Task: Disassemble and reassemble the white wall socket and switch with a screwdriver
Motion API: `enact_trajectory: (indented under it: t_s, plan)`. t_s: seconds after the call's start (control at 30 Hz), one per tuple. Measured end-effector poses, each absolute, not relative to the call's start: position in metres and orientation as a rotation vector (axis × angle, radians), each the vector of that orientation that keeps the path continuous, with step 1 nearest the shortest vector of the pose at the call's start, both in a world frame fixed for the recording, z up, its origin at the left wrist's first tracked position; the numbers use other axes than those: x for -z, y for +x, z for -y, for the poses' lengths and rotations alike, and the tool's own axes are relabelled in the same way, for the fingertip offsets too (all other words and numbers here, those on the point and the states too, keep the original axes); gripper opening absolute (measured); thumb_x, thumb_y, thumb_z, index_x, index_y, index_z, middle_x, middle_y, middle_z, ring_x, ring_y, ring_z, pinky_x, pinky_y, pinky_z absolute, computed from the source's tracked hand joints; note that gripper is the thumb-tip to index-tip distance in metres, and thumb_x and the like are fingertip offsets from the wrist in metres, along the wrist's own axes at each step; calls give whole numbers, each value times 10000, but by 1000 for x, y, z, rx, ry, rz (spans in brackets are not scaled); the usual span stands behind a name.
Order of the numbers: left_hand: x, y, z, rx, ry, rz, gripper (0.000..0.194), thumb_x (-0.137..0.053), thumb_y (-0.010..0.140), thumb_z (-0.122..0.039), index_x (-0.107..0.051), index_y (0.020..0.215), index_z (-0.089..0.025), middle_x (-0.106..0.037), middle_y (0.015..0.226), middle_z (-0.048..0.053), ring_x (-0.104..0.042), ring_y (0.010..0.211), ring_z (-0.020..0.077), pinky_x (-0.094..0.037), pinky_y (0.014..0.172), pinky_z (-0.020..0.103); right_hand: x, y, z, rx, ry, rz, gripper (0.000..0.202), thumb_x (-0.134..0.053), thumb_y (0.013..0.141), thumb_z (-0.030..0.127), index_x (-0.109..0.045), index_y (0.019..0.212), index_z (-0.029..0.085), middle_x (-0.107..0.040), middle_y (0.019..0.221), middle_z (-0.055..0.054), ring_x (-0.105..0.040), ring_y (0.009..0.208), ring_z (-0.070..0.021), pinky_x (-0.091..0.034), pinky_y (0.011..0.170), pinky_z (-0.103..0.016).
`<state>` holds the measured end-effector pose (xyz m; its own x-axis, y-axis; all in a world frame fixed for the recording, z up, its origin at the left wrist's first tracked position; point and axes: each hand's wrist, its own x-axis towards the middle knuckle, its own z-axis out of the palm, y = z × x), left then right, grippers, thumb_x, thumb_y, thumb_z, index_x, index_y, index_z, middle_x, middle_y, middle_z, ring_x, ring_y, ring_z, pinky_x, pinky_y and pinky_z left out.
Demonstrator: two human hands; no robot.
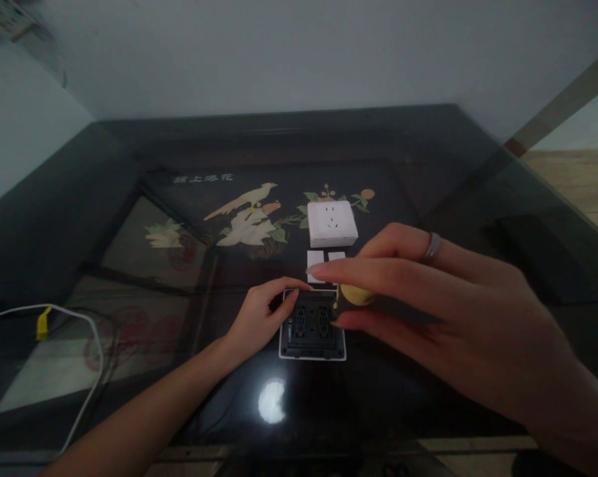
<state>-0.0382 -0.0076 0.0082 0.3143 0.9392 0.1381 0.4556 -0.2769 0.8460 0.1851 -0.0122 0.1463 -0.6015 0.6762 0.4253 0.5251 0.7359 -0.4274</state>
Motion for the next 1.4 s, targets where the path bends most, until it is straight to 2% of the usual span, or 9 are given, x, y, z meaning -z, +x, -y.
enact_trajectory:
  t_s: [0.13, 0.37, 0.6, 0.7, 0.83, 1.03, 1.13, 1.27, 1.4]
  plan:
    - [-7, -38, 7, -865, 1877, -1219, 233, -509, 932, -201, -729, 1009, -195, -775, 963, 20, -715, 856, 179, -541, 745, 251, -152, 193, 12, -548, -890, 2425, 367, -521, 928, 82, -579, 1267, 207, -705, 1159, 8, -669, 1037, -116, -510, 951, -204]
    - [-6, -38, 8, -911, 1884, -1210, 225, -508, 939, -211, -717, 1021, -199, -771, 975, 22, -715, 876, 189, -547, 796, 280, -143, 182, 14, -397, -831, 2325, 182, -617, 927, 234, -672, 1099, 209, -642, 981, -24, -658, 849, -128, -554, 727, -221]
    - [-8, -38, 7, -897, 1899, -1198, 224, -512, 930, -190, -724, 1004, -197, -773, 942, 18, -717, 839, 186, -549, 755, 269, -149, 189, 15, -580, -851, 2397, 382, -547, 919, 66, -580, 1271, 210, -680, 1246, 1, -638, 1134, -111, -502, 995, -202]
    - [-9, -38, 8, -905, 1898, -1190, 234, -500, 938, -192, -720, 1018, -207, -770, 950, 11, -716, 848, 181, -547, 765, 261, -148, 189, 15, -539, -810, 2398, 287, -600, 922, 177, -630, 1203, 231, -648, 1236, -34, -647, 1095, -151, -551, 913, -246]
    - [-8, -38, 8, -906, 1895, -1197, 221, -511, 936, -185, -715, 1020, -199, -767, 950, 7, -711, 849, 171, -537, 760, 248, -143, 182, 15, -400, -832, 2317, 192, -633, 907, 206, -682, 1092, 206, -651, 933, -20, -666, 806, -137, -566, 663, -230]
    - [-4, -40, 6, -880, 1892, -1197, 221, -518, 933, -182, -721, 1021, -193, -767, 941, 11, -703, 821, 168, -520, 705, 239, -150, 191, 14, -550, -878, 2409, 404, -559, 922, 134, -554, 1312, 238, -694, 1230, 15, -666, 1103, -141, -526, 985, -242]
    - [-4, -40, 7, -885, 1887, -1194, 223, -517, 938, -192, -723, 1023, -197, -766, 940, 11, -701, 826, 167, -519, 724, 243, -147, 192, 13, -463, -852, 2403, 304, -610, 925, 283, -610, 1226, 234, -659, 1224, -34, -651, 1107, -183, -553, 924, -287]
    - [-4, -39, 7, -887, 1887, -1196, 223, -519, 935, -189, -726, 1018, -199, -767, 939, 11, -699, 820, 164, -520, 735, 246, -140, 183, 12, -264, -883, 2332, 233, -646, 905, 312, -679, 1115, 217, -624, 928, -36, -653, 793, -172, -554, 653, -285]
    - [-3, -39, 6, -883, 1889, -1202, 222, -520, 929, -187, -725, 1013, -193, -768, 937, 15, -702, 811, 168, -521, 712, 246, -144, 183, 14, -408, -916, 2349, 333, -550, 932, 148, -632, 1247, 222, -682, 1051, -36, -681, 921, -149, -570, 789, -255]
